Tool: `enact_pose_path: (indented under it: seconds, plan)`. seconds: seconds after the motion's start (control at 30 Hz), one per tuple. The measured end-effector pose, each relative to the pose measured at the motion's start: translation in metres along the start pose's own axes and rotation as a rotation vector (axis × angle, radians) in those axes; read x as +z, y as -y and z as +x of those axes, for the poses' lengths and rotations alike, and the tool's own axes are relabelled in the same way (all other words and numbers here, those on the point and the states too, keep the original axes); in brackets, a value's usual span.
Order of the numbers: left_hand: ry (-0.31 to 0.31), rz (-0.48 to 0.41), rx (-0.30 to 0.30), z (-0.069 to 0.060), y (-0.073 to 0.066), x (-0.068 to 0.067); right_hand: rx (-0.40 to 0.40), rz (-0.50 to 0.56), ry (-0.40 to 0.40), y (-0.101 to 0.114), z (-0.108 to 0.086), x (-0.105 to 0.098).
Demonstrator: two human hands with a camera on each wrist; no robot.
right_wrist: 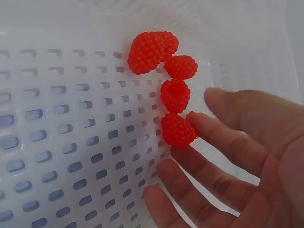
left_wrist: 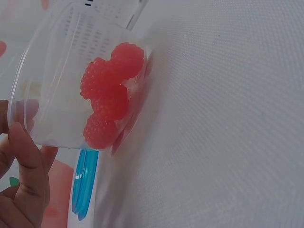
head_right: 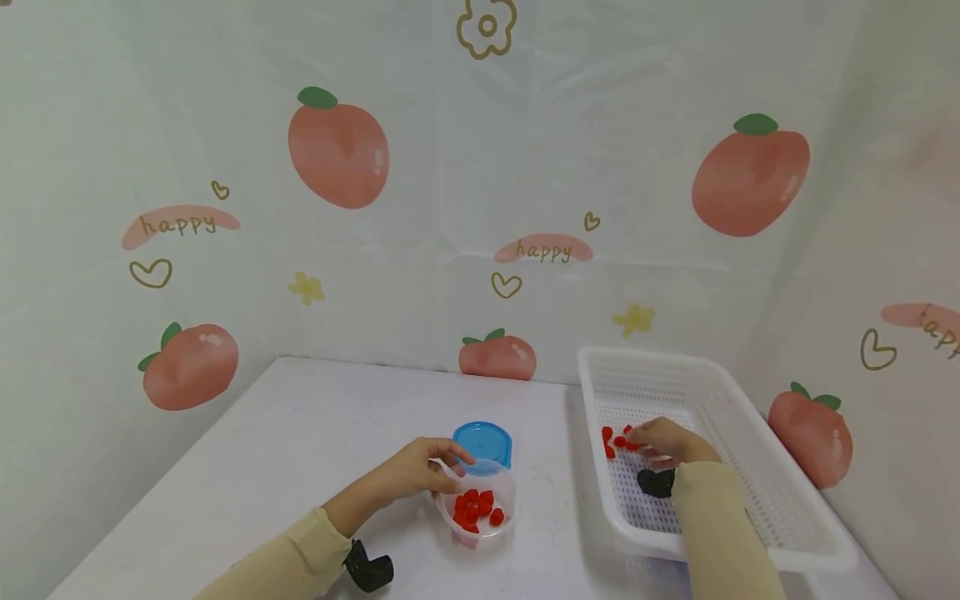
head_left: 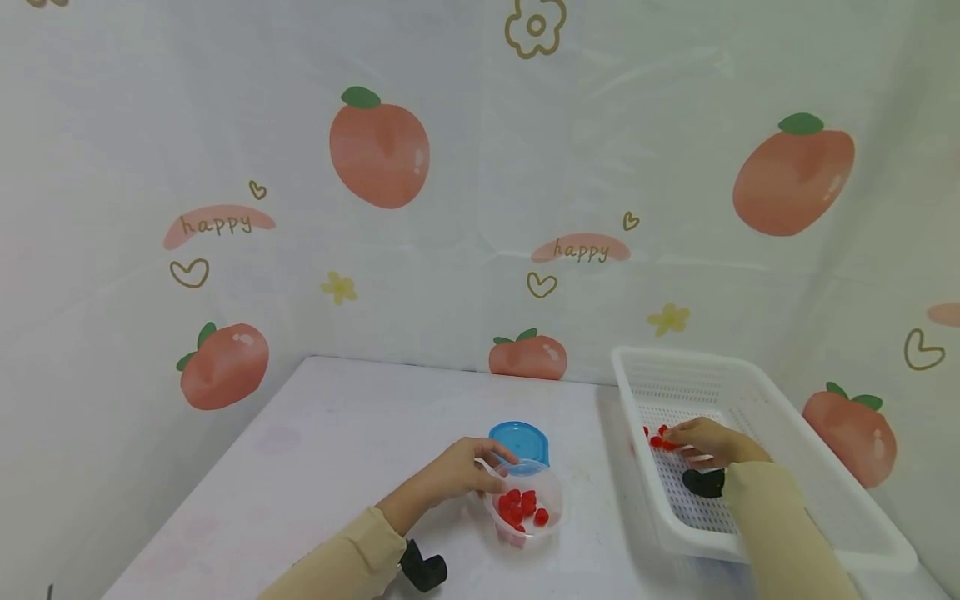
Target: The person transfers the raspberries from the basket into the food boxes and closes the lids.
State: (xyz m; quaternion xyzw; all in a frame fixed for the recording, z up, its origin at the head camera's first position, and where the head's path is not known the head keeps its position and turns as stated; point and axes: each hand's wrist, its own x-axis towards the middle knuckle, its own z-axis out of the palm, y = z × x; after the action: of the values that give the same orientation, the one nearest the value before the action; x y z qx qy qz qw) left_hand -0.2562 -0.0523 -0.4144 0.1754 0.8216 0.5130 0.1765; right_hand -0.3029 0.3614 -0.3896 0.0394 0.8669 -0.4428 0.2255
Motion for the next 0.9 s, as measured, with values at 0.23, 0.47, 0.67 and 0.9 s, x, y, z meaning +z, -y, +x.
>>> enact_pose_path:
  seconds: [0.23, 0.47, 0.67, 0.9]
  plan:
    - [-0.002, -0.004, -0.008, 0.0008, 0.0011, 0.0006, 0.031, -0.132, 0.012, 0.0003, -0.0018, 0.0049]
    - [-0.003, 0.003, -0.005, 0.0012, 0.0014, 0.0007, 0.033, -0.174, 0.026, -0.001, -0.0021, 0.0068]
    - [0.001, -0.001, 0.0, 0.0014, 0.0013, 0.0, 0.038, -0.188, 0.01, -0.0016, -0.0006, 0.0052]
    - [0.01, -0.018, 0.008, 0.0014, 0.0015, 0.0, 0.026, -0.127, -0.032, 0.0, -0.0018, 0.0038]
